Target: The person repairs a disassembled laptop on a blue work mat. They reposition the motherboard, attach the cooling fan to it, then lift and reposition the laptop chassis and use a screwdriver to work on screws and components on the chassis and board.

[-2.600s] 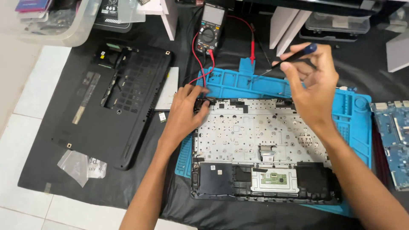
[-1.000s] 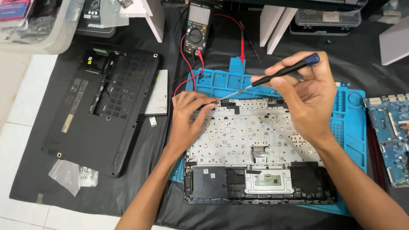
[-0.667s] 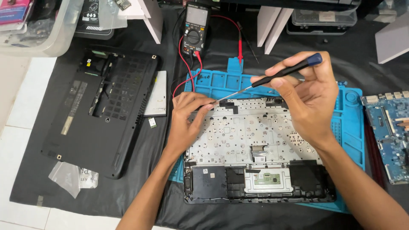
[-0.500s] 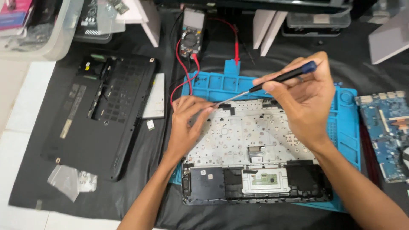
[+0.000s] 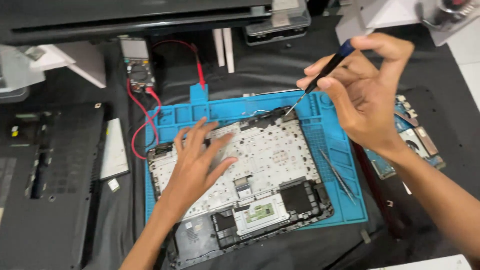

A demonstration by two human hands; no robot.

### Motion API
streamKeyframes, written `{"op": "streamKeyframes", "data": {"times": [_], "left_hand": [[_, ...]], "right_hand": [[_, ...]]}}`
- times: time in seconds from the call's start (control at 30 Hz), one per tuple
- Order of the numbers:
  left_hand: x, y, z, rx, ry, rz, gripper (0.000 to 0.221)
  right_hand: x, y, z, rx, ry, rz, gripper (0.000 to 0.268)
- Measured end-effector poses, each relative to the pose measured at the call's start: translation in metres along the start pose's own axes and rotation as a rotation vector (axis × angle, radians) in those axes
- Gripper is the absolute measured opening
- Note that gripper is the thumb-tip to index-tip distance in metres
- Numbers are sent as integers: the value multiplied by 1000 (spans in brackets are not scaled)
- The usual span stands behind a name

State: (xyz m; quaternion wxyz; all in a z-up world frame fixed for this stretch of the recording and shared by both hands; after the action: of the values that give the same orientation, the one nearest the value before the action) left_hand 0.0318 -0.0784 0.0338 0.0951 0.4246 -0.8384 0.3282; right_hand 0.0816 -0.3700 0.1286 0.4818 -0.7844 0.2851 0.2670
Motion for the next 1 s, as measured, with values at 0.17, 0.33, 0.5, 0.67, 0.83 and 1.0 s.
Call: {"op": "streamKeyframes", "data": {"times": [0.17,0.33,0.5,0.67,0.83,1.0], "left_hand": [[17,-35,51,-105,-71,114,46],[28,-52,78,-142,-119,156,51],[26,-47,80,-165,-124,75,53],[24,-42,83,-131,-98,62,52],[24,-41,87,-148,-92,44,51],[26,-43,91,-123,-128,49,51]], "right_hand": [[35,20,-11,56,-68,85,51],[50,26,-7,47,-122,61,46],[52,23,-2,25,-155,39,47],[58,23,1,13,-103,64,50],[24,0,8,41,69,19,47],[59,20,1,100,-95,163,39]]}}
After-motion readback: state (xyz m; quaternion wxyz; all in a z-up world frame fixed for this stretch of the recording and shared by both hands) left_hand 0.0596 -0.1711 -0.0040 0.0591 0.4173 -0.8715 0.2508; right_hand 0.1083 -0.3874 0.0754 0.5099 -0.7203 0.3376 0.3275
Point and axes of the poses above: each hand's wrist, its own y-axis away from the middle knuckle, its own z-axis out of the palm, x = y × z, the point moved 3 cm from there along -y, towards the middle knuckle, and after that the axes turned 1 degree about -y, right-handed, at the moved point
